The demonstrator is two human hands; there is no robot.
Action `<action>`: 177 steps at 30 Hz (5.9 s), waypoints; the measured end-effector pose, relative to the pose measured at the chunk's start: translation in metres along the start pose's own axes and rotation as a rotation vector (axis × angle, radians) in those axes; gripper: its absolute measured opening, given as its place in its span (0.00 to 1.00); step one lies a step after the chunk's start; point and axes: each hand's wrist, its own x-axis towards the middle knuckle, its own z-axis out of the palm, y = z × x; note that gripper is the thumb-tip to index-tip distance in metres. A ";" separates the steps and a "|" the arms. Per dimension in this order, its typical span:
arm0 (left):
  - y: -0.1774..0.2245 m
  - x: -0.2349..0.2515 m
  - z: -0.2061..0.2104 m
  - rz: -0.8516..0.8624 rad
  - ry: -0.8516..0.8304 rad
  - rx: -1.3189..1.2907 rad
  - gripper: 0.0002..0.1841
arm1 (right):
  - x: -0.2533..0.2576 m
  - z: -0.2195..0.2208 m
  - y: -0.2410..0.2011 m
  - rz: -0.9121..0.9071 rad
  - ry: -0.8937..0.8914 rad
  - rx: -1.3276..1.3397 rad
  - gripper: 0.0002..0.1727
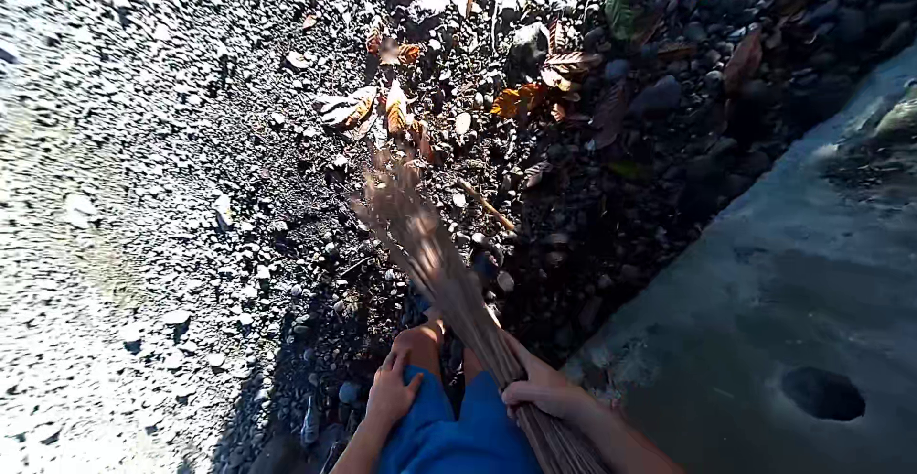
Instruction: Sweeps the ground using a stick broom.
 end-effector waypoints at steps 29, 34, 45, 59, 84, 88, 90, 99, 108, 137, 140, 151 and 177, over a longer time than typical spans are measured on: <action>0.002 -0.004 0.002 -0.087 -0.017 -0.040 0.35 | 0.051 -0.001 -0.122 -0.351 0.267 -0.045 0.62; 0.032 -0.026 -0.027 0.004 0.103 -0.033 0.36 | 0.094 0.062 -0.135 -0.343 -0.082 0.080 0.58; 0.036 0.016 -0.049 0.126 -0.125 -0.132 0.33 | 0.164 0.047 -0.237 -0.458 0.550 0.257 0.49; 0.022 0.049 -0.137 0.190 -0.146 -0.098 0.34 | 0.213 0.030 -0.349 -0.315 0.324 0.252 0.33; 0.039 0.067 -0.175 0.178 -0.272 0.031 0.35 | 0.103 0.065 -0.259 -0.313 0.293 0.211 0.61; 0.050 0.067 -0.176 0.219 -0.243 0.045 0.35 | 0.106 0.054 -0.259 -0.129 -0.052 0.392 0.40; 0.056 0.063 -0.179 0.222 -0.244 0.047 0.35 | 0.119 0.046 -0.266 -0.104 -0.002 0.450 0.26; 0.070 0.052 -0.155 0.144 -0.165 0.032 0.36 | 0.078 0.034 -0.235 -0.372 0.354 0.233 0.65; 0.095 0.040 -0.130 0.094 -0.105 0.121 0.36 | 0.049 -0.073 -0.245 -0.324 0.296 0.622 0.11; 0.160 0.032 -0.074 -0.007 -0.016 0.303 0.37 | -0.105 -0.119 -0.066 -0.237 0.372 0.403 0.55; 0.164 0.033 -0.074 -0.011 -0.008 0.313 0.38 | -0.108 -0.139 -0.040 -0.080 0.284 0.383 0.48; 0.169 0.032 -0.072 -0.019 0.016 0.362 0.37 | -0.115 -0.154 -0.036 -0.210 0.803 0.331 0.60; 0.263 -0.015 -0.091 0.197 0.182 0.457 0.40 | -0.139 -0.270 -0.097 -0.566 0.358 1.011 0.28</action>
